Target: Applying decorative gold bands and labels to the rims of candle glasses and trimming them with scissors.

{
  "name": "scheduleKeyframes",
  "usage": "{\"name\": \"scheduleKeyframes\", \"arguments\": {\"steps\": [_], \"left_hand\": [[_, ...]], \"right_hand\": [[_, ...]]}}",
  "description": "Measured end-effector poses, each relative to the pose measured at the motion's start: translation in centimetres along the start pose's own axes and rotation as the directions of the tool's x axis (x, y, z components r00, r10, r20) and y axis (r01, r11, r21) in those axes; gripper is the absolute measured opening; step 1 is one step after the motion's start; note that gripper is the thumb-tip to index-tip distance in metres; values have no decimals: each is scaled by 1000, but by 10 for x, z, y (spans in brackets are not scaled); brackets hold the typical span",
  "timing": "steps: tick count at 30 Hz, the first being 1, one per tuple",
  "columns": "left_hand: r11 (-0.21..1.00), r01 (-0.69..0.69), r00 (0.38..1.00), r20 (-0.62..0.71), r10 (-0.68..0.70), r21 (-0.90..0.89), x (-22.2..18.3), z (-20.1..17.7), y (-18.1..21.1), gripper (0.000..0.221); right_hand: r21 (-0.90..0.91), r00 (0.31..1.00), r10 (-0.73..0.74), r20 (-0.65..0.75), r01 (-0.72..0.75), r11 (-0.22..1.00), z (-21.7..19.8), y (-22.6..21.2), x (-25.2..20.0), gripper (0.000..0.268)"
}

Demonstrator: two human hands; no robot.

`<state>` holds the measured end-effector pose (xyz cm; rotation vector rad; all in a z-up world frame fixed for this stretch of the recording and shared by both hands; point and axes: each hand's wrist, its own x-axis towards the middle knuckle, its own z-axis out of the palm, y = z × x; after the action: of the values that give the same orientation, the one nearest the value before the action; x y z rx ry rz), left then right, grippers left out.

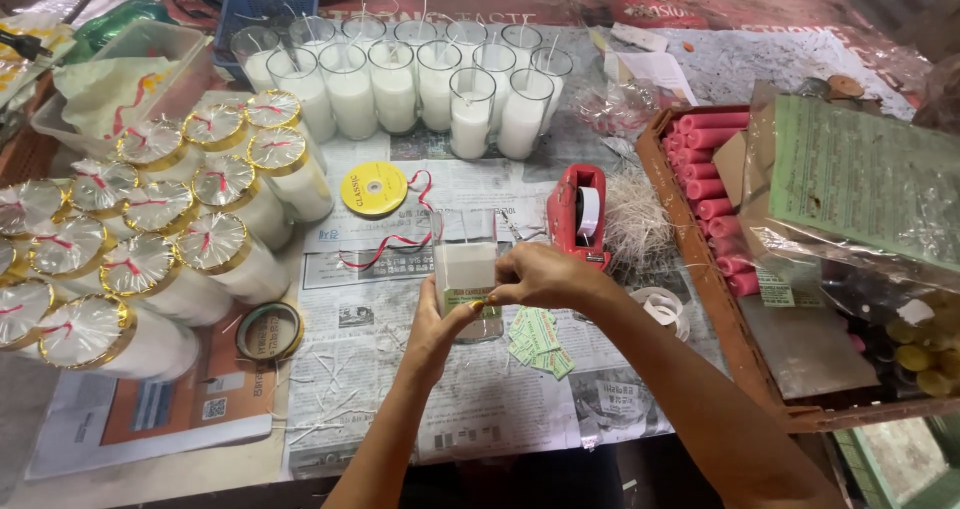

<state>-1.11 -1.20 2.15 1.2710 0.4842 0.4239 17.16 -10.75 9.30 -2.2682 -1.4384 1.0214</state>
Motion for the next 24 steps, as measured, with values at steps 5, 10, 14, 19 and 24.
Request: {"name": "scheduleKeyframes", "arguments": {"steps": [5,10,14,19,24], "left_hand": [[994,42,999,-27,-45,-105,-14,15,22,119],[909,128,992,48,-119,-396,-3,1,-17,78],[745,266,960,95,-265,-612,-3,-1,-22,49],[911,-19,992,-120,-33,-413,-2,13,-2,65],[925,-87,983,-180,20,-369,-9,39,5,65]], "right_hand": [[88,999,3,-48,2,996,-8,-18,-19,27],[123,991,-6,-132,22,992,1,6,-18,46],[495,977,-125,-172,195,847,46,61,-5,45],[747,893,7,-449,371,551,103,41,-19,70],[792,834,161,-527,414,448,107,-20,-32,93]]}}
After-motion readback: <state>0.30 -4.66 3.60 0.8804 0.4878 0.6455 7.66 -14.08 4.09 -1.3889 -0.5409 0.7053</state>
